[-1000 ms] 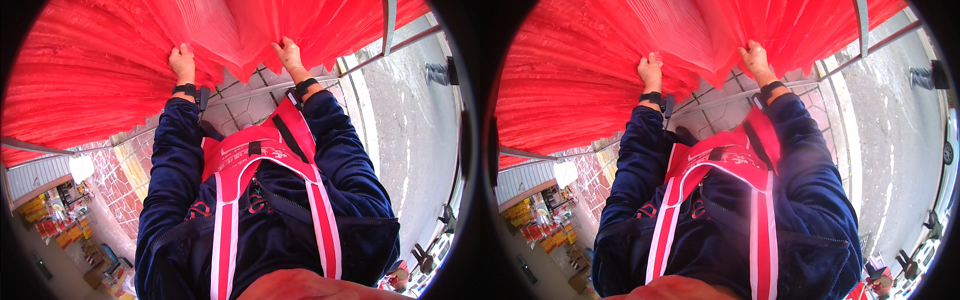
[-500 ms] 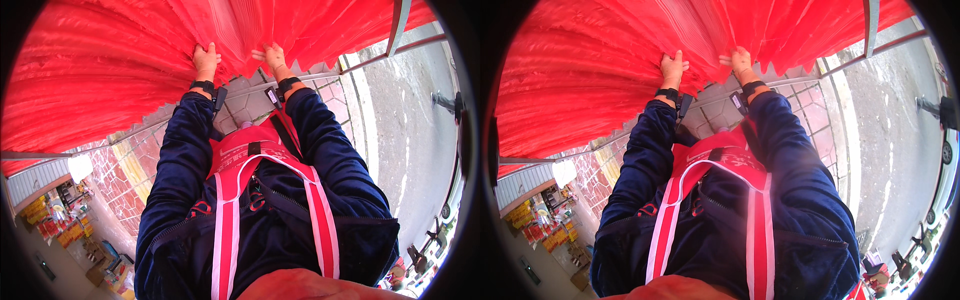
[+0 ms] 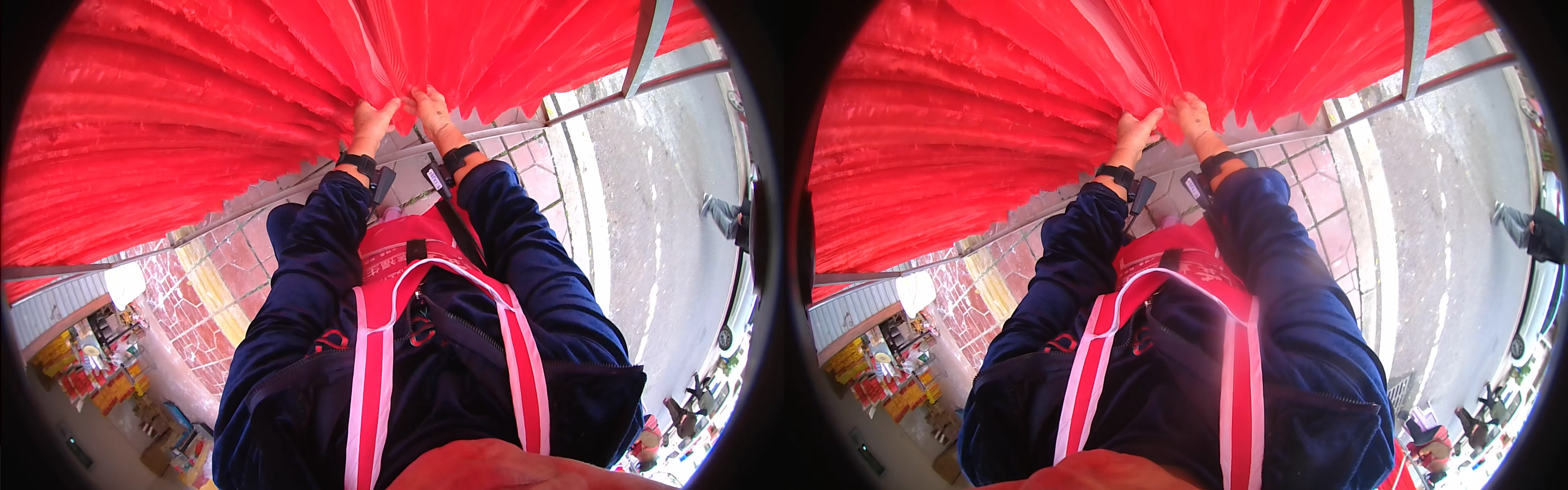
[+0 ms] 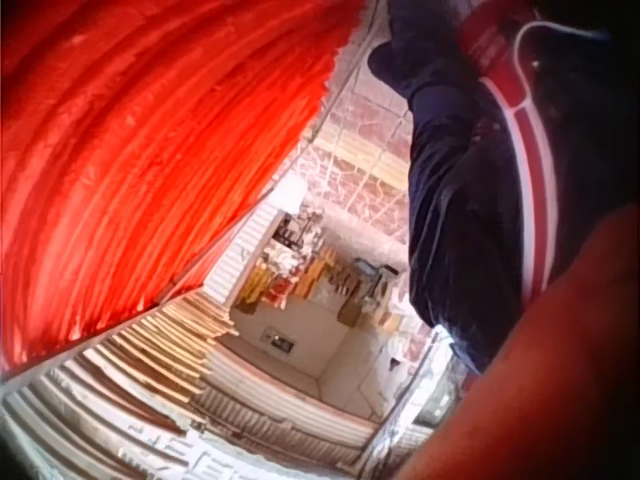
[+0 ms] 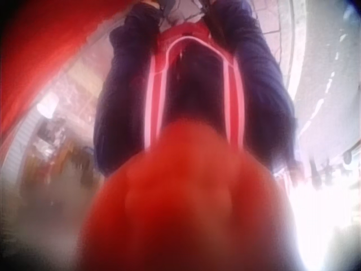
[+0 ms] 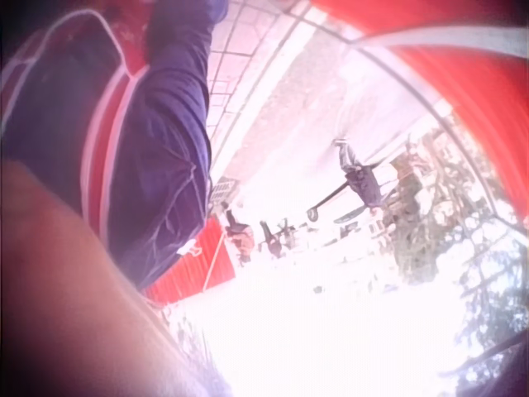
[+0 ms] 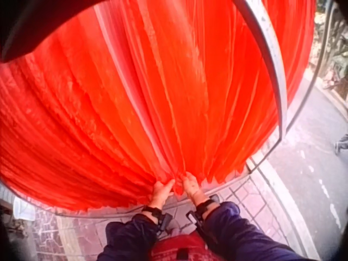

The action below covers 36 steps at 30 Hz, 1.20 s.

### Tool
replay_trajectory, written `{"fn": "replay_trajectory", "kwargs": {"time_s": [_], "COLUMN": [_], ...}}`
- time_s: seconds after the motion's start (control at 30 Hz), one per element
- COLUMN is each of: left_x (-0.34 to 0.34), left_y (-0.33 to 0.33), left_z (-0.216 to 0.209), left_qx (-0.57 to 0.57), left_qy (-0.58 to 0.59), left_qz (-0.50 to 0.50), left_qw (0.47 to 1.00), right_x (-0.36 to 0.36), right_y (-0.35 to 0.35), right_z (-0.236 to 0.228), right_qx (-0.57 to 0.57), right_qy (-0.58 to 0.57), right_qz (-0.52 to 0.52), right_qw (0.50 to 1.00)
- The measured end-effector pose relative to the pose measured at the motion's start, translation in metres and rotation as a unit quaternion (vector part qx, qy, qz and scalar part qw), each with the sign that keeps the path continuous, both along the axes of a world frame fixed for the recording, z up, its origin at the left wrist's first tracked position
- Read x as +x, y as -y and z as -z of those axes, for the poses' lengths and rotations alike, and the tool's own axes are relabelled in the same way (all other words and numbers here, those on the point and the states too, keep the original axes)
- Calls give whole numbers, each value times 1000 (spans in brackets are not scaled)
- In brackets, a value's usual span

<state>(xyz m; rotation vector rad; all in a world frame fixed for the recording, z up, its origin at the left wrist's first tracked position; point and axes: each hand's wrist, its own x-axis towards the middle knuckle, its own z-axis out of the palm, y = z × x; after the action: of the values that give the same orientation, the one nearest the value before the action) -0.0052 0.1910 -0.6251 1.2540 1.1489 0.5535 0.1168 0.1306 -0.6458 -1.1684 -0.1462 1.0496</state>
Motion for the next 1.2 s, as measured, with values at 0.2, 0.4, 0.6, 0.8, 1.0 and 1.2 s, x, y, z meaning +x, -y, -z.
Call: {"fn": "replay_trajectory", "kwargs": {"time_s": [0.2,0.4,0.6,0.8,1.0,1.2], "left_x": [1,-63,-113,-150,-169,-150], "left_y": [-28,-78,-106,-121,-128,-52], "left_z": [21,28,15,34,46,12], "left_qx": [-34,5,21,75,151,293], "left_qy": [28,99,83,3,-167,-358], "left_qz": [-136,-297,-378,-398,-368,-161], "left_qw": [990,950,922,914,902,872], "right_x": [13,81,124,139,131,58], "right_y": [5,6,30,67,88,82], "right_z": [12,38,35,20,27,46], "right_qx": [34,30,65,61,-11,-12], "right_qy": [-10,102,139,193,275,245], "right_qz": [68,192,271,321,329,105], "right_qw": [997,976,950,925,904,964]}}
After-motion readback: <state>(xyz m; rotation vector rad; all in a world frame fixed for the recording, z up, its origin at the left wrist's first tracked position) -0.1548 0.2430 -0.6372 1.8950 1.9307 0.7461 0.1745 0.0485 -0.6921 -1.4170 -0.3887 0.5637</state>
